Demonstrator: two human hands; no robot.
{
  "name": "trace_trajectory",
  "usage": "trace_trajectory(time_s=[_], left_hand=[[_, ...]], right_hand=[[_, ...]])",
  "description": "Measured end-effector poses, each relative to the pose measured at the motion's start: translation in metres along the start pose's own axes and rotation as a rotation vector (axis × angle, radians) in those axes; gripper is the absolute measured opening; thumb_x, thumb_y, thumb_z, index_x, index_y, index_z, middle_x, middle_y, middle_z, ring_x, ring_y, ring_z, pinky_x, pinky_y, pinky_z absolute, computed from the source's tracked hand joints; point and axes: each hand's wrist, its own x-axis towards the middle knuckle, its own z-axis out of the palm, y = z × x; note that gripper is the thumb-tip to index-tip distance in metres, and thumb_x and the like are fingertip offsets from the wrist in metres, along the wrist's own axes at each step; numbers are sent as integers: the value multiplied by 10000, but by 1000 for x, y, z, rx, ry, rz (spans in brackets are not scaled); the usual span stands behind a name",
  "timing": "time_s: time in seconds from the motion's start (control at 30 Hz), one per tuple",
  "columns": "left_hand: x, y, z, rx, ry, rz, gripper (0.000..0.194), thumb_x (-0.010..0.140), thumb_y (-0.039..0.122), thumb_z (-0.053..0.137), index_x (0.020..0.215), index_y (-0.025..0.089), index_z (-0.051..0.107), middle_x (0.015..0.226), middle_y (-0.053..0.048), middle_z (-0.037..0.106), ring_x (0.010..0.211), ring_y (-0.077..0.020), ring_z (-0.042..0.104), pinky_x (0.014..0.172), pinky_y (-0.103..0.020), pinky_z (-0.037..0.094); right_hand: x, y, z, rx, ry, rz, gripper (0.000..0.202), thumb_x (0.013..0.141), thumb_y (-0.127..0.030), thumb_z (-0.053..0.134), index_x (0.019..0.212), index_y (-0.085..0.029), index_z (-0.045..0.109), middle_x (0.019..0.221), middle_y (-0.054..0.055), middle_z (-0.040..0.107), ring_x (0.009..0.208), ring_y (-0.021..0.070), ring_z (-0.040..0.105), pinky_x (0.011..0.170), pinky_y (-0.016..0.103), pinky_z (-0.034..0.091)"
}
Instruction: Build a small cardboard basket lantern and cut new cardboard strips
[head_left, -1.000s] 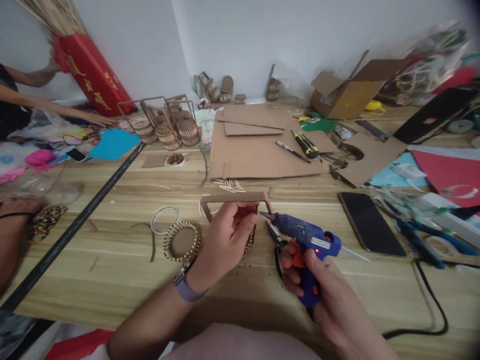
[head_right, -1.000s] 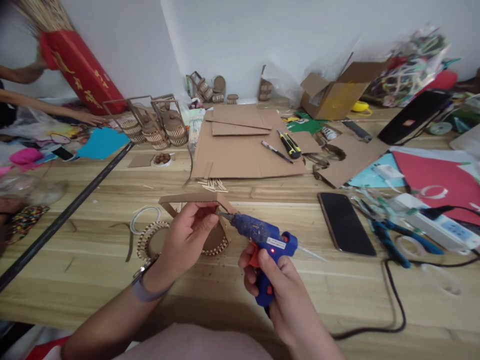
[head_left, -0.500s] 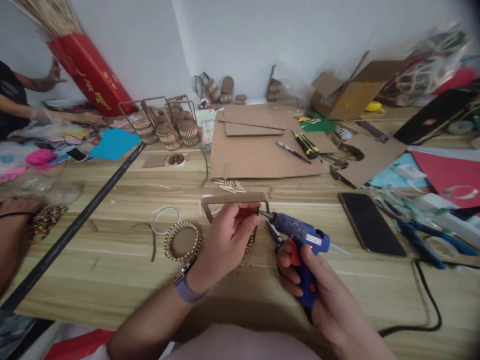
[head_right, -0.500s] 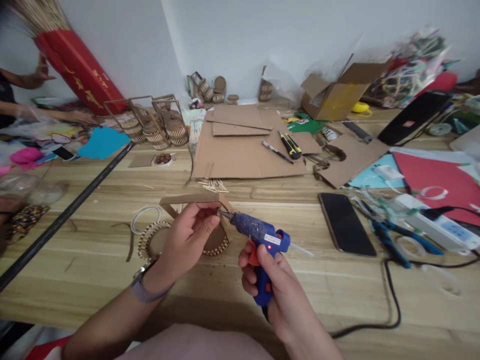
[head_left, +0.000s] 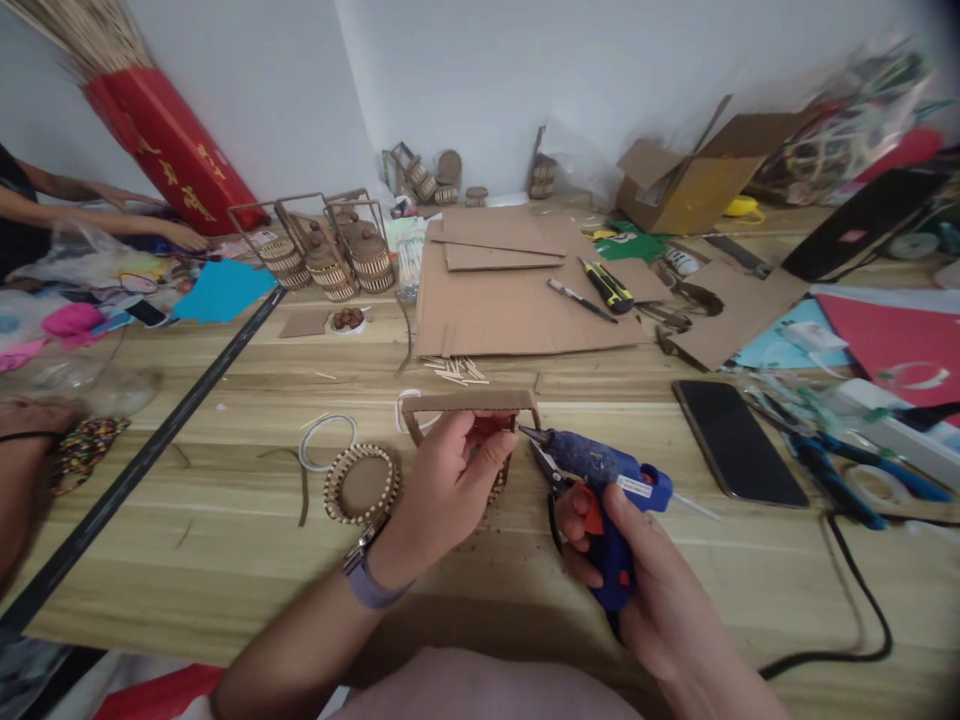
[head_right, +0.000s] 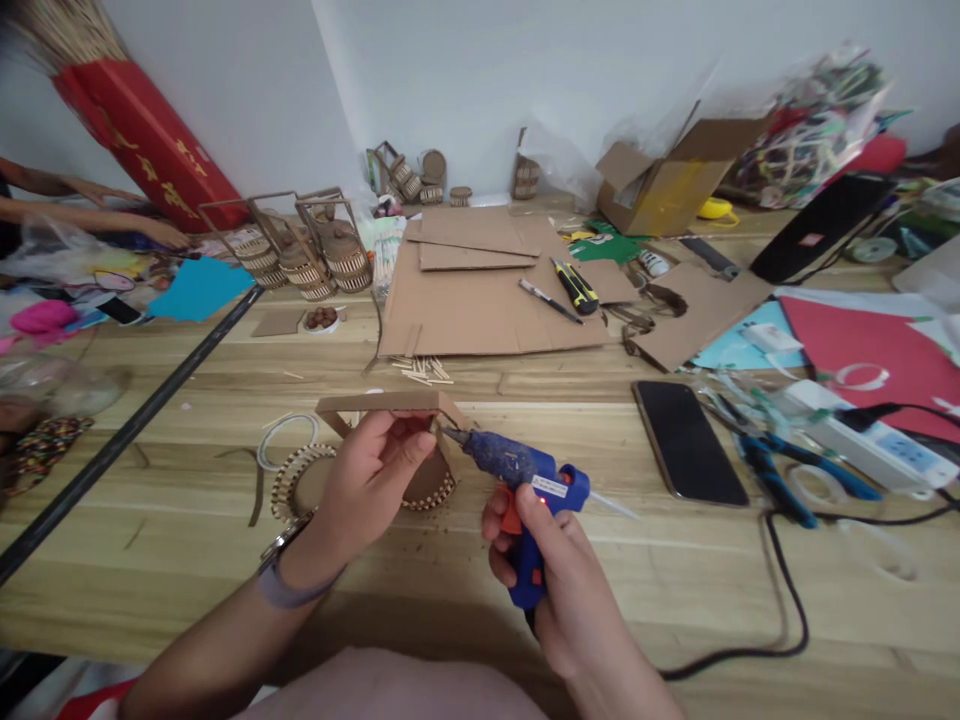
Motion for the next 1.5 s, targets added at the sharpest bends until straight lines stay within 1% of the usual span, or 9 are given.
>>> trace_trajectory(time_s=[0.2,0.4,0.57,0.73,0.83,1.03,1.17,1.4,1.5], left_hand=[[2,2,1,-27,-2,-18,153,934,304,599,1020,181,628,1000,-63,707,938,-175,668,850,-279,526],[1,3,0,3,-5,-29,159,933,317,605,1017,186,634,988,-56,709,924,-173,668,831,-269,521],[1,2,1,-21,2,-13,136,927,288,609,1016,187,629,994,-58,713,926,-173,676,836,-272,529],[1,1,2,-34,-1,4,122,932,274,598,1013,186,622,979,-51,707,914,-157,679,823,-256,539],[2,1,1,-32,-4,6,121,930,270,599,1015,186,621,976,-47,706,915,-150,680,825,-249,540],[2,2,2,-15,6,8,106,920,250,601,1001,185,623,966,-47,715,901,-158,684,815,-264,543],[3,2,2,-5,5,-14,127,920,275,605,1001,179,627,960,-54,715,895,-166,682,807,-273,541],[1,2,2,0,0,-32,139,922,297,611,998,182,631,958,-46,712,893,-154,677,812,-256,530],[1,2,2,9,3,-47,137,924,299,609,993,183,627,945,-42,712,881,-149,677,801,-247,528]], right_hand=[[2,1,0,-21,23,-44,430,589,-533,864,640,-173,633,575,3,525,506,87,401,366,163,330],[1,4,-2,-58,44,-88,464,574,-553,863,634,-174,601,560,-20,481,478,73,374,351,160,317],[0,6,-3,-72,47,-110,463,598,-561,849,648,-178,592,542,-28,478,463,65,353,356,160,322],[0,6,-4,-86,44,-111,473,619,-572,834,637,-180,570,527,-36,462,456,61,344,359,157,314],[1,6,-4,-79,51,-109,485,610,-574,839,625,-181,556,516,-42,454,445,56,339,356,157,310],[2,6,-6,-53,55,-93,476,599,-564,849,637,-175,578,504,-45,459,432,50,353,354,152,312],[1,6,-6,-58,59,-89,490,593,-566,851,613,-176,554,496,-48,447,422,50,358,349,155,308],[1,9,-9,-99,32,-106,487,672,-557,812,599,-177,517,507,-52,437,425,46,363,371,159,313],[2,8,-9,-119,64,-98,534,622,-593,825,559,-177,496,484,-56,420,406,44,356,361,166,298]])
